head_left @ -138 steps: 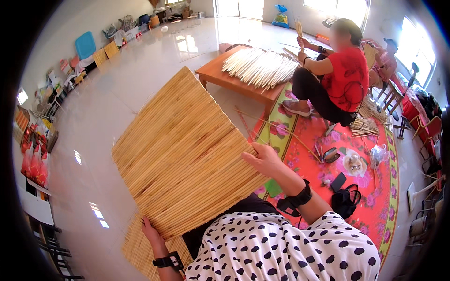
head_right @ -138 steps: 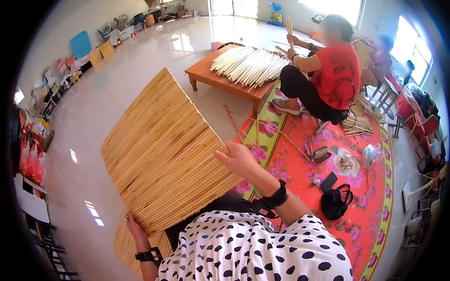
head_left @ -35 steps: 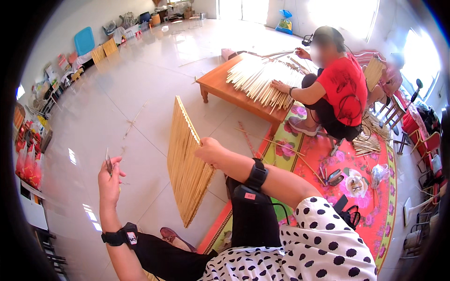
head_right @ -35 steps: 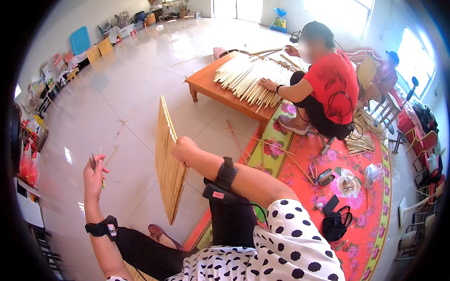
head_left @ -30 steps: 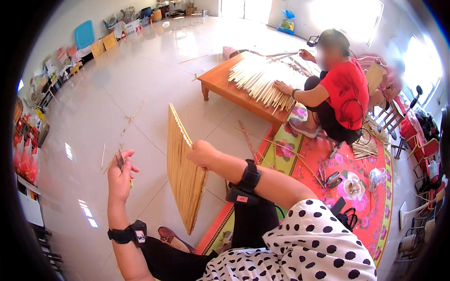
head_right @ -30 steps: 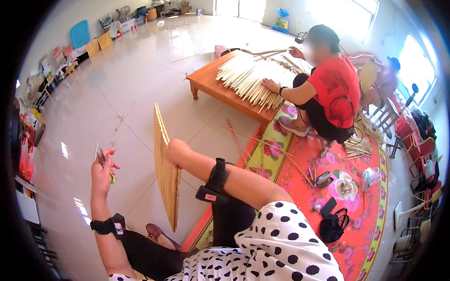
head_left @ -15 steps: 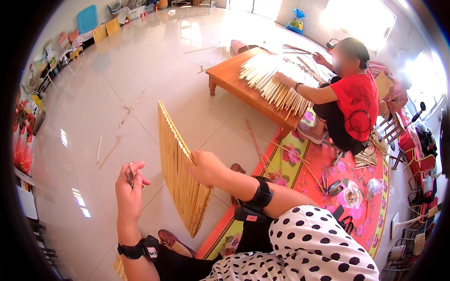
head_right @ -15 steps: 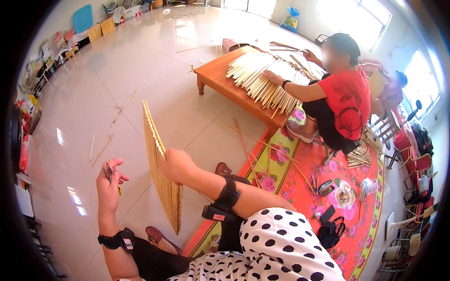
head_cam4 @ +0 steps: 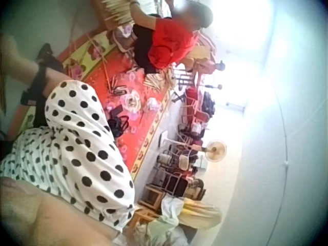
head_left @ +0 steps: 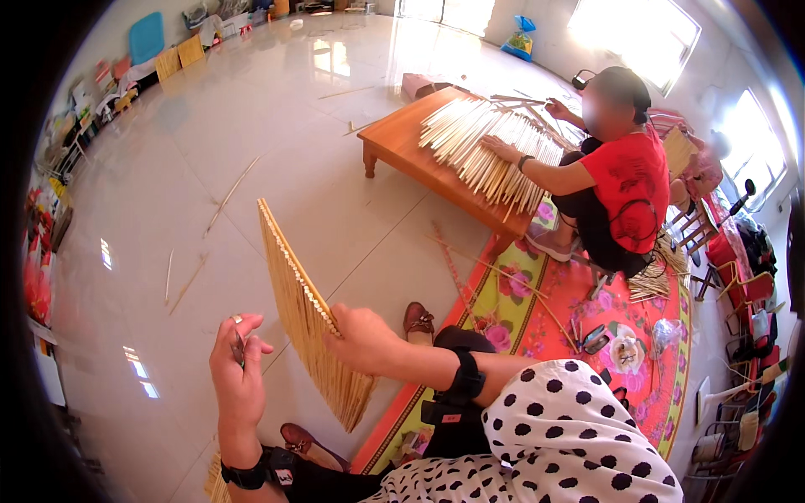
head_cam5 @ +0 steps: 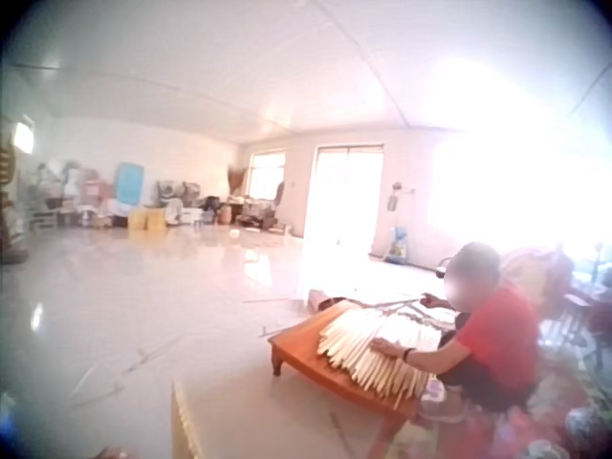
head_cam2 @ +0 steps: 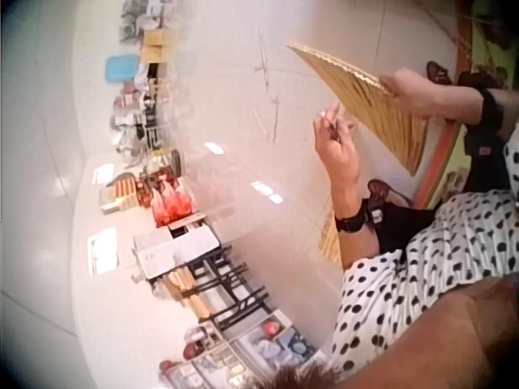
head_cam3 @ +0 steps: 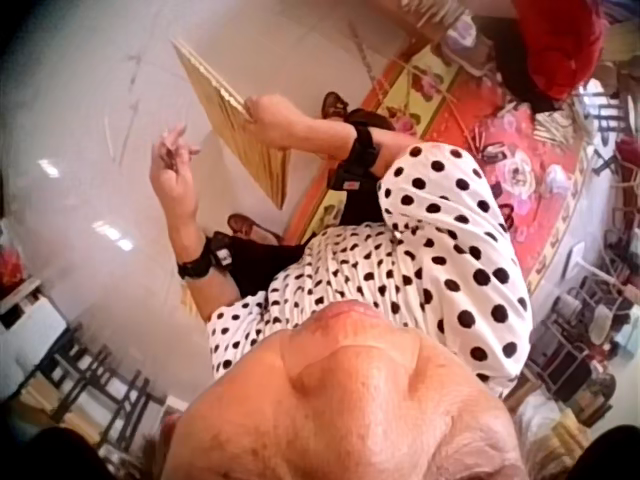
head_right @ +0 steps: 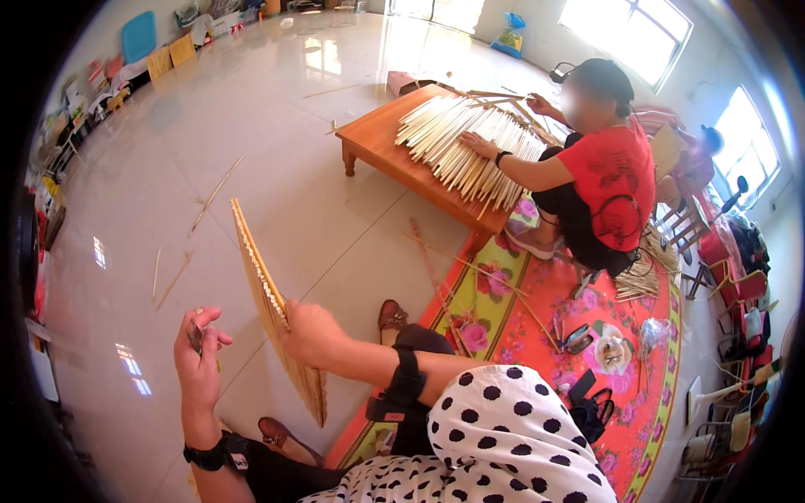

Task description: The person assembles bamboo mats by aligning and securing individual wooden slats together by hand and with a small metal tool.

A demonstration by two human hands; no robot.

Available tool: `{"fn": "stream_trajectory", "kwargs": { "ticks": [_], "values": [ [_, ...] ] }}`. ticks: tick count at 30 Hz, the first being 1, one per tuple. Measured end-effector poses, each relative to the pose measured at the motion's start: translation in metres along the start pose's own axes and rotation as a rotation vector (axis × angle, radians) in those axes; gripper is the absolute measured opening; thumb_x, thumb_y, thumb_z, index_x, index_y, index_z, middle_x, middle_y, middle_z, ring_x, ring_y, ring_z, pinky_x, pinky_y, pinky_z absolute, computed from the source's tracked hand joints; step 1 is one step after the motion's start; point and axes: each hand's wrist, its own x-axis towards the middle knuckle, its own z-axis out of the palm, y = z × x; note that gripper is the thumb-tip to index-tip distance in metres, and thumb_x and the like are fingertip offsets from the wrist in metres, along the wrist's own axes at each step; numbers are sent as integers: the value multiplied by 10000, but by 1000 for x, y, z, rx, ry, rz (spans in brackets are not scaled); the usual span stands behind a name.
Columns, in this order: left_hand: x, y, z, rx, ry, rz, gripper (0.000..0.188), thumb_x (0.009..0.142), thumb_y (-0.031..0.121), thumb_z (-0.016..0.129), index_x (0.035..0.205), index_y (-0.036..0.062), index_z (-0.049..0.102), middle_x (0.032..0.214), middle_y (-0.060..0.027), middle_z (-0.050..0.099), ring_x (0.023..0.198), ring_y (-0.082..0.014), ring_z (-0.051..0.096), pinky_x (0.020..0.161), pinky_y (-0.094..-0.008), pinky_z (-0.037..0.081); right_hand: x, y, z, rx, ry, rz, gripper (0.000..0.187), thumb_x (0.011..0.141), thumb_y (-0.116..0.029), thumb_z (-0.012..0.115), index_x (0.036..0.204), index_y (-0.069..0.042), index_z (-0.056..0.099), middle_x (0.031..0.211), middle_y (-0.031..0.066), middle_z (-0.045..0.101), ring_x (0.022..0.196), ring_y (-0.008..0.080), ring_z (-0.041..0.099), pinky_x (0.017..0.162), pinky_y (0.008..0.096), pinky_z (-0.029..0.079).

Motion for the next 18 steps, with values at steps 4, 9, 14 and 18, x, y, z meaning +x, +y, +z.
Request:
{"fn": "stream_trajectory", "kwargs": {
  "ticks": [4, 9, 14, 18],
  "values": [
    [-8, 3, 1, -32, 3, -30, 184, 899, 13, 447, 1042, -54, 542, 1056, -98, 528, 696, -134, 544, 657, -252, 462, -2, 3, 3, -10, 11, -21, 310, 832, -251, 521, 900, 48, 471, 748, 261, 584, 744, 429, 577, 691, 472, 461],
    [-16, -1, -8, -18, 21, -57, 192, 908, 43, 450, 1041, -60, 541, 1074, -101, 526, 697, -139, 552, 657, -256, 456, -2, 1, 12, -41, -9, -36, 297, 823, -231, 520, 914, 47, 467, 742, 256, 585, 741, 424, 580, 684, 480, 466],
    [-22, -8, -17, -51, 66, -105, 220, 915, 97, 463, 1052, -51, 549, 1097, -101, 524, 694, -140, 570, 651, -251, 440, -9, -6, 15, -71, -30, -61, 290, 814, -214, 523, 933, 44, 463, 755, 248, 590, 750, 427, 581, 683, 489, 471],
    [-27, -6, -24, -41, 76, -104, 229, 917, 111, 468, 1058, -47, 553, 1112, -99, 517, 701, -139, 578, 651, -249, 437, -13, -9, 21, -80, -34, -83, 273, 812, -192, 523, 938, 41, 460, 783, 250, 594, 776, 431, 582, 699, 498, 475]
  ]
}}
